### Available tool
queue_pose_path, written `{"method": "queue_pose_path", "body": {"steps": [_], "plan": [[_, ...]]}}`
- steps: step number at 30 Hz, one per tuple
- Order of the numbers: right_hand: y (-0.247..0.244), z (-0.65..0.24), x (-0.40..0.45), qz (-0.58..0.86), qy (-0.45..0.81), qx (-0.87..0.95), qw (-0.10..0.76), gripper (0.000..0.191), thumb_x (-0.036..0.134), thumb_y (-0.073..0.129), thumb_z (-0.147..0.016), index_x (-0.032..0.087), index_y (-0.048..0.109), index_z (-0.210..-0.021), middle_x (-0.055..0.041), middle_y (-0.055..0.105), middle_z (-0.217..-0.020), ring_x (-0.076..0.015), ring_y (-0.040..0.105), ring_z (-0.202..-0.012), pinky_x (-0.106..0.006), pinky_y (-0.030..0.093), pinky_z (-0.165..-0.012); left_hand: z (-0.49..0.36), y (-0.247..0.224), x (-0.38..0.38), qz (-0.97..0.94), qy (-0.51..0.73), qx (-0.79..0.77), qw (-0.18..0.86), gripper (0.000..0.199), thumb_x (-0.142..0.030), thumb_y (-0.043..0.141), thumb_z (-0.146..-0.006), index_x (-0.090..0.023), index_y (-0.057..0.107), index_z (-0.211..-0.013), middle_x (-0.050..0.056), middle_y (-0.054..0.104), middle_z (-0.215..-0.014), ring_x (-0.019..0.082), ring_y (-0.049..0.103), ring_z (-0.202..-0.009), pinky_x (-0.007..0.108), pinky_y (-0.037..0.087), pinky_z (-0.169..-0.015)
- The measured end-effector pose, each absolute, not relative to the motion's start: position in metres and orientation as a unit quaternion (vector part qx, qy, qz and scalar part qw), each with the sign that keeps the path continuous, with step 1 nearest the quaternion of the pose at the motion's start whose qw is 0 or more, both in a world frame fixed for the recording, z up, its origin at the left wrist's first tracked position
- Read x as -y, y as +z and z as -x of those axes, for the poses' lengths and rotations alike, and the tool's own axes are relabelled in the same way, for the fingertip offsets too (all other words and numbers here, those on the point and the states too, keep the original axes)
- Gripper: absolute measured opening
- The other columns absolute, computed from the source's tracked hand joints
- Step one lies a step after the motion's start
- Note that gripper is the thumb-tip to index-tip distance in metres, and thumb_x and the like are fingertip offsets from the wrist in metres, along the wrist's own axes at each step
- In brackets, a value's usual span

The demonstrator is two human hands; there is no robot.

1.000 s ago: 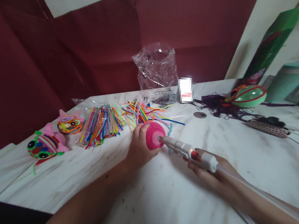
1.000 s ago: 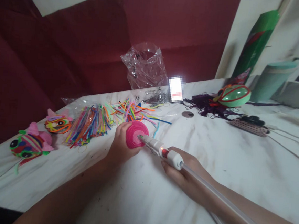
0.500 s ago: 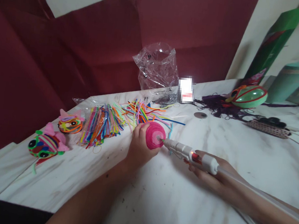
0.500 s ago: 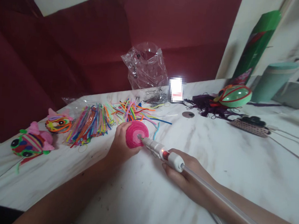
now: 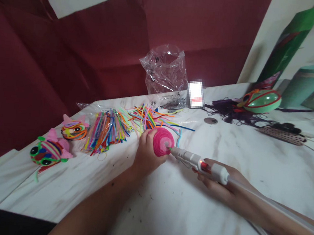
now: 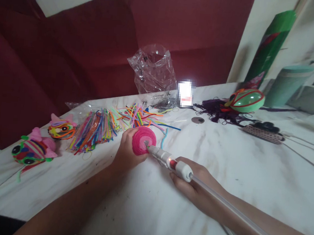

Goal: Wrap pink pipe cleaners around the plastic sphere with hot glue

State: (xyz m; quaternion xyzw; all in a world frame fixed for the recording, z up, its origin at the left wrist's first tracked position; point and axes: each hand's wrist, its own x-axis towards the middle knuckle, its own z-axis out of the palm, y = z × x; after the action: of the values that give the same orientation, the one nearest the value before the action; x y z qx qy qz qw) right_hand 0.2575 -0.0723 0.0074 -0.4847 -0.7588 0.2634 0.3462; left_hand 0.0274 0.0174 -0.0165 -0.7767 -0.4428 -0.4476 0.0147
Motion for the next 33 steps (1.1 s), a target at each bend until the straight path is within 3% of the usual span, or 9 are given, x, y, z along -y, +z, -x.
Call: {"method": "queue_pose_path", "body": {"steps": [33], "plan": [[0.0043,-0.2587,0.0675,0.492,0.257,0.748,0.363,0.023,0.039,0.050,-0.085,0.021,0.064,-0.083,-0.0014,0.066,-0.067,-0.0163,0.061,-0.057,-0.025,0.049,-0.051,-0.0278,-0.0154,-0.0159,0.779,-0.446,0.440,0.013,0.078,-0.025,0.076,-0.057,-0.016,0.041,-0.126,0.016,0.047,-0.125,0.031,0.047,-0.121,0.047,0.040,-0.104]]}}
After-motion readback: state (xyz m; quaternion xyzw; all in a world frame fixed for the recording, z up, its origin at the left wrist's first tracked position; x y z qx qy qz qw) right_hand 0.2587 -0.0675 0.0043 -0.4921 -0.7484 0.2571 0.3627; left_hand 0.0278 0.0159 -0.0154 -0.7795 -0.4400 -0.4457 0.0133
